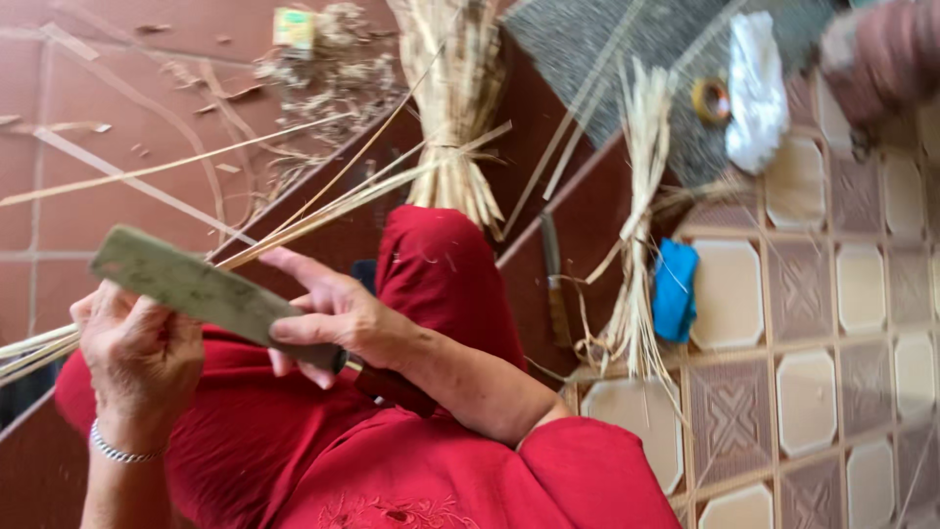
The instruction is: The person sits on the floor and uses a large knife to shave thin strips from bamboo rods. They hold the rod in one hand and the knife in the other, repeatedly scraping the surface to remove thin layers and create fine strips.
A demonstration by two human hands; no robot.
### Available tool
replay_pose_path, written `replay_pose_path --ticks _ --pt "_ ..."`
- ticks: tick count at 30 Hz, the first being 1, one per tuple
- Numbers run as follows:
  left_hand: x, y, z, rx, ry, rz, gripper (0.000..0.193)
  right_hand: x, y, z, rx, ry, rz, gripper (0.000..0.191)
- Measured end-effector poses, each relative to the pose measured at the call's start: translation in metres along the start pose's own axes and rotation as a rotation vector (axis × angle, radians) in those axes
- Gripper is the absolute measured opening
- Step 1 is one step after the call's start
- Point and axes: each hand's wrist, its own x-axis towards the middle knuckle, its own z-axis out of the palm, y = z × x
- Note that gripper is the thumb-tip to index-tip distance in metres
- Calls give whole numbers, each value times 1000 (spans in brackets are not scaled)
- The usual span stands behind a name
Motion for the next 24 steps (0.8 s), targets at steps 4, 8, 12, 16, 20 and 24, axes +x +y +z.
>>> replay_pose_path --ticks 4,8,12,16,20,24 --pt "7 25 17 -105 -104 21 18 -23 5 -18 58 -4 -85 68" --pt "19 53 37 -118 -218 -89 16 -43 6 -45 133 5 -189 50" --pt "51 90 54 -120 -306 72 15 -71 5 -68 194 125 -228 50" --pt "91 149 80 -148 -342 321 12 -121 -5 -96 303 233 -395 47" --pt "120 204 118 -143 -328 612 16 -173 -11 -121 360 313 -521 51" --pt "124 215 152 -98 -390 606 4 -225 0 -149 295 260 -668 59"
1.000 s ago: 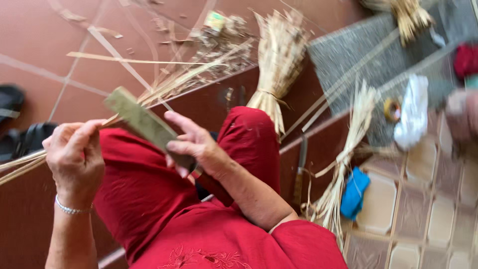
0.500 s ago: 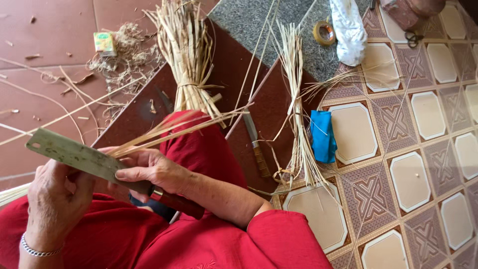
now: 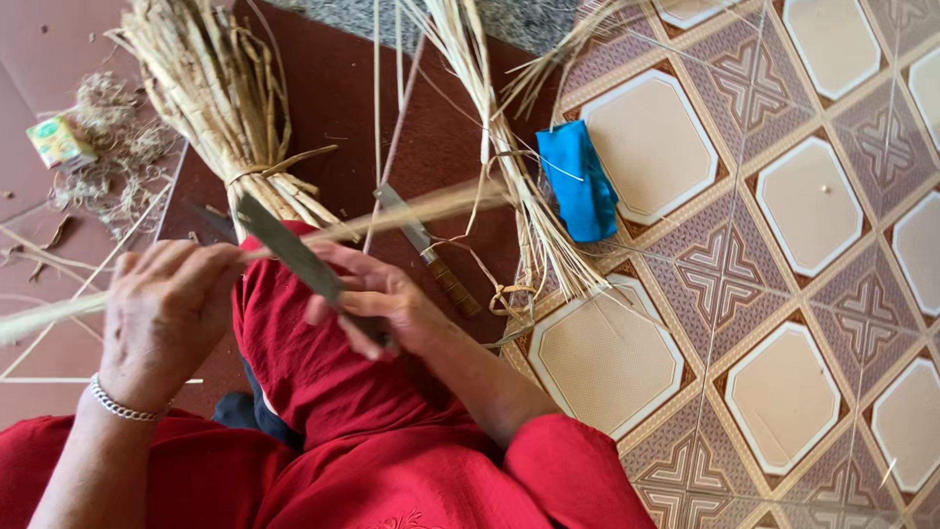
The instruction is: The person sits on the floor and uses a large knife to shave thin strips from bamboo rods. They hold the rod in one hand and the knife in the other, repeatedly scraping the surface to remove thin layers and create fine strips.
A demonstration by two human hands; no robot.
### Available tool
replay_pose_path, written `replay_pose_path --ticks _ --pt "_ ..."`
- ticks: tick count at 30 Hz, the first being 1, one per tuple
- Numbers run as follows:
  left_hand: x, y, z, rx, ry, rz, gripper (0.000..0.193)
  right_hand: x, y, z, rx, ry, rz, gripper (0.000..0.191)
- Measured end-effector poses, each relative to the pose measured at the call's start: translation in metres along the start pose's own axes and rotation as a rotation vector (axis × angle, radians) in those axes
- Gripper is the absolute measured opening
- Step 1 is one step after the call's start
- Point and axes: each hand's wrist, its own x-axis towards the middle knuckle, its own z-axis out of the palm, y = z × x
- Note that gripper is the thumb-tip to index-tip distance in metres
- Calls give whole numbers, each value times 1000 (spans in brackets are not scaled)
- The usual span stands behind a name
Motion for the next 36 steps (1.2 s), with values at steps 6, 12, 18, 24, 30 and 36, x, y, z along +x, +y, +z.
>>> replay_pose_path --ticks 6,12,18,24,30,36 --pt "-6 -61 21 95 5 -263 8 -45 -32 -95 84 283 -100 62" --pt "7 -69 47 31 -89 -262 11 -62 -54 -150 184 572 -133 46" --pt "37 -56 62 -125 -231 -104 8 -101 -101 -159 -84 853 -91 38" --pt "49 -49 72 -284 -277 -111 12 -119 -155 -182 -351 1120 -136 9" --pt "37 -66 66 -91 -270 -138 13 -120 -199 -204 -268 1183 -329 9" --pt "43 -72 75 -202 -271 -178 16 -133 -147 -176 -305 1065 -166 10"
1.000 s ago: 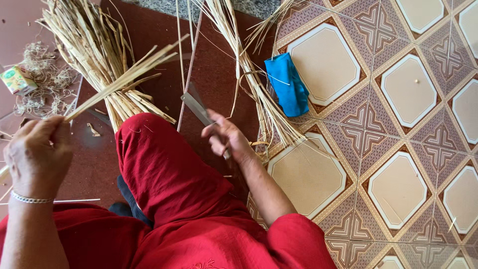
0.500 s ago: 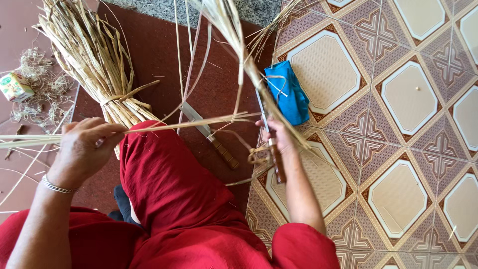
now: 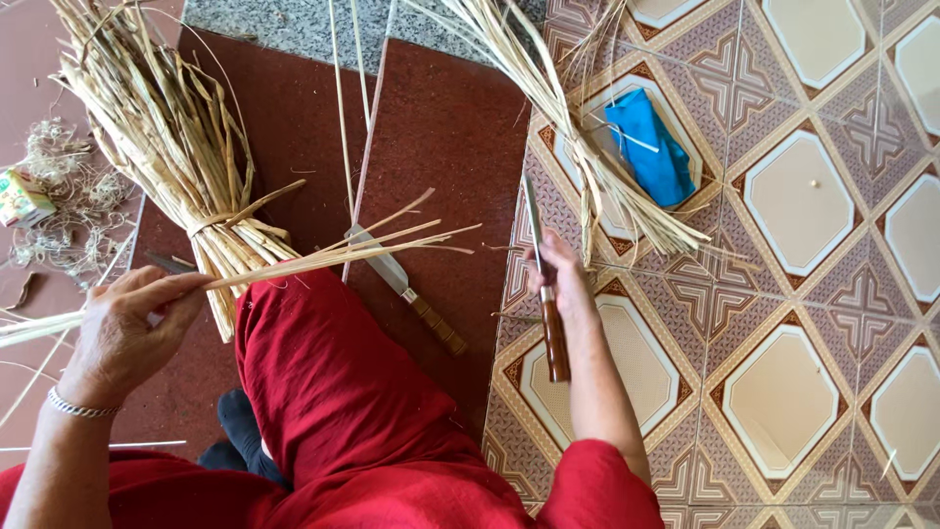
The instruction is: The person sits on the floor and uses a large knife to shave thin strips from bamboo rods. They hold the rod in one hand and the knife in the other, repeatedly scraping the surface to remove thin layers and create fine strips.
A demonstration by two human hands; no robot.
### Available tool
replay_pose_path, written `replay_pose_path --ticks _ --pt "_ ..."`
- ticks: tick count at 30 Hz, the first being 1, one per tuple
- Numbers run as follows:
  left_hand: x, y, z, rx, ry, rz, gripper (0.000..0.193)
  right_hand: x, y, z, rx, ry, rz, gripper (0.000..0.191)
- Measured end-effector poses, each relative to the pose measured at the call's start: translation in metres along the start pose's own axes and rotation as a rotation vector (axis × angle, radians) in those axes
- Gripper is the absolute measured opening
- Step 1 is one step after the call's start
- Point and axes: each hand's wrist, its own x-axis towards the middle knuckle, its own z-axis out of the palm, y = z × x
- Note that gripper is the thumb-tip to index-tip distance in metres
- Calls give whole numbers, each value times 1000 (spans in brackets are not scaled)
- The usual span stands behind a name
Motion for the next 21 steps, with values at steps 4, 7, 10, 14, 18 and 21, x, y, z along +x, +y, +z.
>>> replay_pose_path --ticks 4,7,10,14,18,21 --pt "21 11 4 -84 -51 110 13 -14 17 -30 163 -45 -2 21" --pt "43 38 17 -65 -56 292 12 -33 19 -74 251 -2 -88 10" --pt "72 81 44 -21 -74 441 17 -62 11 -110 165 224 -135 12" --pt "107 145 96 3 -129 580 16 -104 -12 -134 79 502 -300 9" --pt "117 192 137 56 -25 675 37 -136 -32 -116 196 470 -491 18" --pt "104 188 139 5 33 681 47 -138 -30 -81 185 450 -495 25"
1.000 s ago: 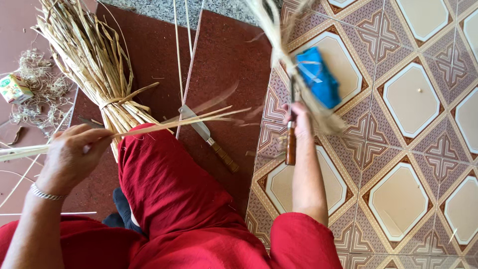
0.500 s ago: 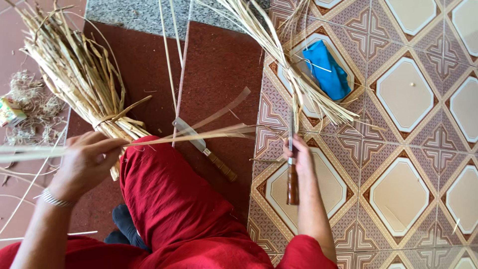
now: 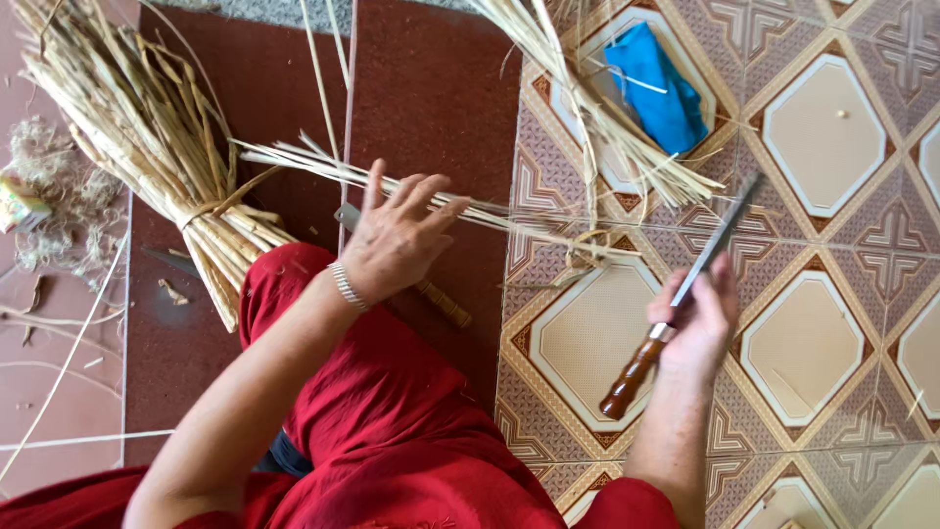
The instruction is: The person sits on the floor and uses a large knife to shave thin strips from bamboo rods. They hold the rod in one hand and the knife in the other, repeatedly scraping the surface to remove thin layers and create fine strips.
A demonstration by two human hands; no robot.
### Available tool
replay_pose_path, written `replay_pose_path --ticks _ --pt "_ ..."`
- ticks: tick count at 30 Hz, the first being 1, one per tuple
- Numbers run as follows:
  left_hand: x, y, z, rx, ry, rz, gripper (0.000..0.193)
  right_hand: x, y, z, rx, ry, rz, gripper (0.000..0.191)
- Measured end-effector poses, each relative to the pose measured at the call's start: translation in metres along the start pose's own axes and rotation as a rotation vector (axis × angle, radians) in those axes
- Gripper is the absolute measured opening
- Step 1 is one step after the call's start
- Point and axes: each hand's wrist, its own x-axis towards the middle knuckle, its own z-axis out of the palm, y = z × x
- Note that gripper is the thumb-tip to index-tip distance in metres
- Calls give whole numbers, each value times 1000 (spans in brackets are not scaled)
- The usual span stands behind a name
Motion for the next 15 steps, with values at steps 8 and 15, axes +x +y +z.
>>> replay_pose_path --ticks 8,15 --pt "-156 -66 -107 -155 146 -587 20 -30 84 121 -137 -381 335 27" --pt "-284 -67 -171 -548 727 -1102 11 -88 156 258 -71 -860 567 31"
